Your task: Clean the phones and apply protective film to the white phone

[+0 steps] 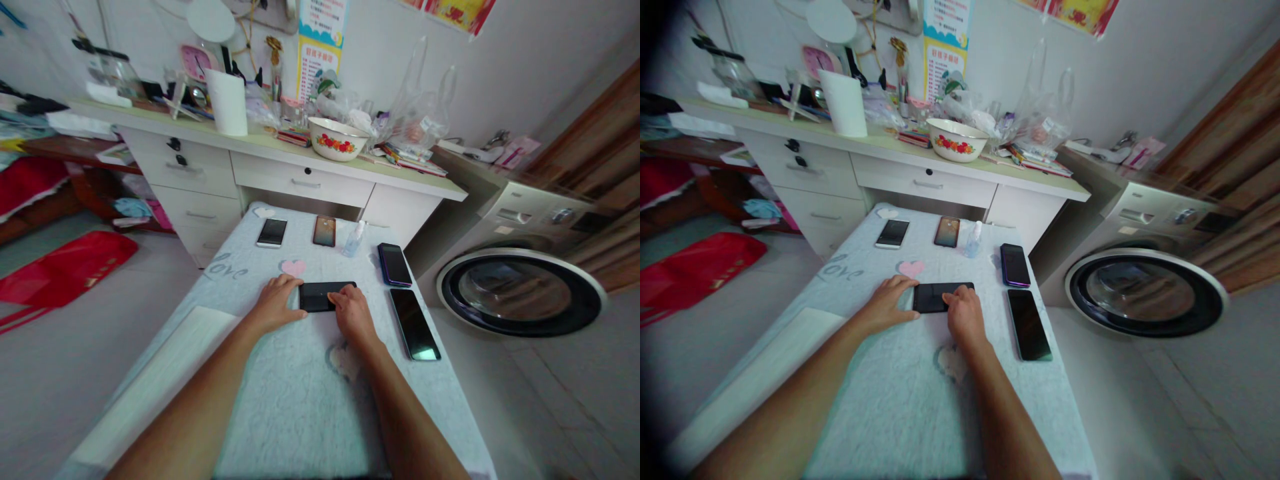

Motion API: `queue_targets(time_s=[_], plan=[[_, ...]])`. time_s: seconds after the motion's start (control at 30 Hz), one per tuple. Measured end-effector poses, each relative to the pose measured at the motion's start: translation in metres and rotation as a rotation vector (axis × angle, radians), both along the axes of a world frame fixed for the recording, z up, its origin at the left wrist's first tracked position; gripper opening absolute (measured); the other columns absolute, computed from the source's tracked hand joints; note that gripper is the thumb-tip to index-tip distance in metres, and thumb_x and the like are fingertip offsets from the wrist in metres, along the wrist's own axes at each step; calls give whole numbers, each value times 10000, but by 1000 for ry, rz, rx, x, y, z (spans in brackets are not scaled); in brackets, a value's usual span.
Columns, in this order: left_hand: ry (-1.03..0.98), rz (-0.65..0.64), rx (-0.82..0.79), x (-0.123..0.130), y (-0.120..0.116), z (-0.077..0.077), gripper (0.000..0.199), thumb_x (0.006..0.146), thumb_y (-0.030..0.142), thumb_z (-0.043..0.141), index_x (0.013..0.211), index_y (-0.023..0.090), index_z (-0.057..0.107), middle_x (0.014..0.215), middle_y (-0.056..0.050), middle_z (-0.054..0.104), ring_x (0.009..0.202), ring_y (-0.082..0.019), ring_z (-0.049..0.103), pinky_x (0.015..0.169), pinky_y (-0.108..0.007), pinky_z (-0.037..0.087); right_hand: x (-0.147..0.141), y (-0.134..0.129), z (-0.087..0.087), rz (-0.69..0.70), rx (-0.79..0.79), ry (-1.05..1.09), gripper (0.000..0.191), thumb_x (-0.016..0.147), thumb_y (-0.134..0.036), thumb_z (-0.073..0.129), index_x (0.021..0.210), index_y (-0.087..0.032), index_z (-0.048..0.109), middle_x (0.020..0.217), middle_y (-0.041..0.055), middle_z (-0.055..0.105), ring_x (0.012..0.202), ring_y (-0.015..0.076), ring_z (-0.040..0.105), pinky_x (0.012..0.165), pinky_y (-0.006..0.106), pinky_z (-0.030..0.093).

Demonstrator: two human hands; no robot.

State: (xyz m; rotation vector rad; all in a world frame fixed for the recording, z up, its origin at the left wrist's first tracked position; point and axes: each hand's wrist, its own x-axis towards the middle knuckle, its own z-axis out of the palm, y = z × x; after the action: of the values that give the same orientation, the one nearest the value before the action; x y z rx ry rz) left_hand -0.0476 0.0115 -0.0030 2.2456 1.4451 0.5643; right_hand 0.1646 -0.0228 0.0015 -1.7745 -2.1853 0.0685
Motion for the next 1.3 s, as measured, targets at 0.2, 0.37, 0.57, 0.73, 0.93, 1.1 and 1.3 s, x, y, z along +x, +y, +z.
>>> queue_targets(time_s=[0.2,0.37,0.57,0.73,0.93,1.1,1.3], plan=[[7,4,-5,0,0,0,622,630,362,729,1203,227,529,1215,-85,515,1122,-291,490,968,-413,385,7,3,0,-170,37,-27,287,935,-190,432,943,-218,717,869,76,591,826,199,479,748,293,312],[6,6,11,0,1,-1,621,632,369,725,1205,233,528,1209,-79,517,1112,-287,493,961,-411,388,-11,4,3,-131,18,-66,277,921,-144,421,938,-201,691,929,84,593,843,208,473,750,305,305],[10,16,10,1,1,-3,648,614,378,736,1207,216,532,1212,-84,520,1117,-291,490,967,-410,387,-34,1,6,27,-14,-68,261,927,-175,427,1013,-220,669,966,66,580,847,206,461,730,310,293],[17,15,19,0,2,-5,637,614,389,730,1201,240,535,1214,-74,521,1124,-291,490,967,-407,389,-44,-10,11,170,-21,-38,220,919,-190,454,953,-223,669,932,43,570,828,191,444,723,303,286],[3,4,35,0,1,-5,595,653,371,694,1199,193,541,1213,-98,520,1116,-293,489,978,-418,388,-40,-21,10,237,-46,24,255,932,-178,450,998,-243,687,910,32,571,806,171,438,715,280,293],[3,-9,17,-1,2,-5,627,639,381,718,1206,193,529,1211,-93,512,1120,-291,483,979,-421,386,-16,-17,4,167,-31,48,301,910,-135,471,1024,-271,715,865,31,570,783,168,445,704,272,309],[7,-12,-2,-1,2,-4,637,644,372,719,1222,199,515,1213,-92,508,1125,-292,478,978,-423,382,15,-10,4,46,-26,60,288,930,-185,463,1008,-245,733,843,48,587,791,170,481,736,269,342]])
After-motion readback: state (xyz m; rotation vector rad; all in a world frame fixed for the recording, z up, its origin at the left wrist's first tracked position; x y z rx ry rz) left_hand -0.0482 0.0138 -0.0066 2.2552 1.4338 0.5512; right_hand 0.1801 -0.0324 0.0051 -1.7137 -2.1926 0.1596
